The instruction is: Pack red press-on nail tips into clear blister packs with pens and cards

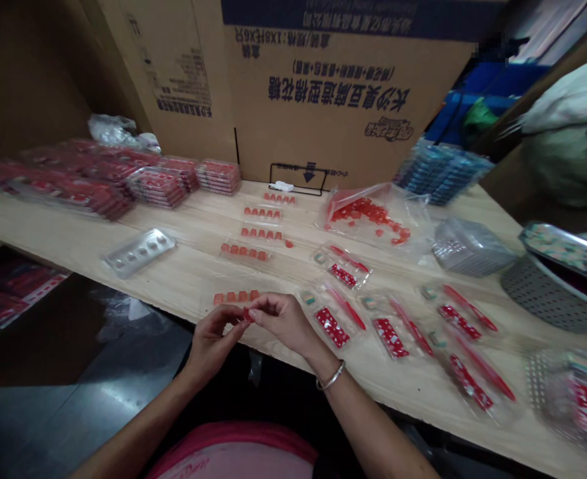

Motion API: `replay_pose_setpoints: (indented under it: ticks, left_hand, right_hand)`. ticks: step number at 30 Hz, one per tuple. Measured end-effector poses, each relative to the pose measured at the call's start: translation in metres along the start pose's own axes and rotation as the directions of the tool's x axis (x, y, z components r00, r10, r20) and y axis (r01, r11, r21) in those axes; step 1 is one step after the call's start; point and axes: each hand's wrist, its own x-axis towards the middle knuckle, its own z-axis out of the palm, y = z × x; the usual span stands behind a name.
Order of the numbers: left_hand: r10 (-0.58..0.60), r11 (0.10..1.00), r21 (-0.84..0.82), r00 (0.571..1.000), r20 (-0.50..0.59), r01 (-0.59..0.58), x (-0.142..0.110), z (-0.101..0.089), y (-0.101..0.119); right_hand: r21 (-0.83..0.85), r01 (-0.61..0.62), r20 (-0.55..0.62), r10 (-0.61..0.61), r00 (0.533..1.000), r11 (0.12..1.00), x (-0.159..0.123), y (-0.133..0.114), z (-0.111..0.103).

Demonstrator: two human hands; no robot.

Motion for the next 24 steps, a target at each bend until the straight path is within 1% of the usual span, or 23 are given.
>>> replay_pose_setpoints:
  ticks: [2,4,7,10,12,13,15,16,18,20,21,22,23,24]
  left_hand:
    - [-0.133,0.973,-0.193,0.991,-0.014,0.128,-0.003,-0.003,0.0]
    - [-0.269,0.907,-0.338,0.963,-0.001,0.253,-0.006,-0.008,0.0]
    - [-0.386,0.831,-0.419,0.922,0.039,0.366,-0.01,-0.017,0.001]
    - [-0.469,0.757,-0.464,0.877,0.106,0.461,-0.014,-0.024,0.002]
    - [-0.489,0.735,-0.475,0.864,0.124,0.484,-0.017,-0.029,0.003]
    - [-0.485,0.741,-0.469,0.866,0.122,0.481,-0.018,-0.031,0.003]
    - [-0.46,0.776,-0.428,0.88,0.118,0.463,-0.02,-0.033,0.004]
    - [-0.445,0.796,-0.399,0.887,0.124,0.455,-0.021,-0.033,0.005]
    - [-0.417,0.828,-0.346,0.897,0.148,0.442,-0.022,-0.033,0.004]
    - [-0.397,0.847,-0.315,0.903,0.164,0.429,-0.022,-0.033,0.002]
    - [-0.395,0.85,-0.306,0.903,0.169,0.429,-0.023,-0.032,0.001]
    - [-0.398,0.85,-0.3,0.901,0.174,0.433,-0.023,-0.031,-0.001]
    - [-0.405,0.846,-0.296,0.896,0.182,0.443,-0.024,-0.029,-0.002]
    - [-0.415,0.84,-0.297,0.89,0.192,0.455,-0.025,-0.028,-0.003]
  right_hand:
    - [0.003,-0.004,-0.021,0.004,1.0,1.0,-0.004,0.001,0.007]
    - [-0.04,0.003,-0.039,-0.005,0.999,0.999,-0.008,0.002,0.015]
    - [-0.078,-0.013,-0.034,0.01,0.999,0.997,-0.012,0.005,0.024]
    - [-0.011,-0.029,0.027,0.03,0.999,1.0,-0.012,0.011,0.028]
    - [-0.019,0.002,0.047,-0.001,0.999,1.0,-0.012,0.013,0.029]
    - [-0.061,0.031,0.047,-0.028,0.999,0.998,-0.013,0.013,0.03]
    - [-0.223,0.106,0.059,-0.095,0.994,0.969,-0.017,0.007,0.032]
    - [-0.332,0.147,0.086,-0.125,0.988,0.932,-0.02,0.003,0.033]
    - [-0.553,0.216,0.179,-0.139,0.974,0.805,-0.027,-0.007,0.034]
    - [-0.701,0.26,0.27,-0.09,0.959,0.664,-0.032,-0.016,0.036]
    - [-0.739,0.269,0.299,-0.056,0.952,0.618,-0.033,-0.019,0.036]
    - [-0.757,0.272,0.316,-0.031,0.948,0.594,-0.034,-0.02,0.036]
    - [-0.759,0.269,0.321,-0.019,0.947,0.593,-0.033,-0.02,0.035]
    - [-0.746,0.256,0.311,-0.018,0.95,0.615,-0.032,-0.018,0.034]
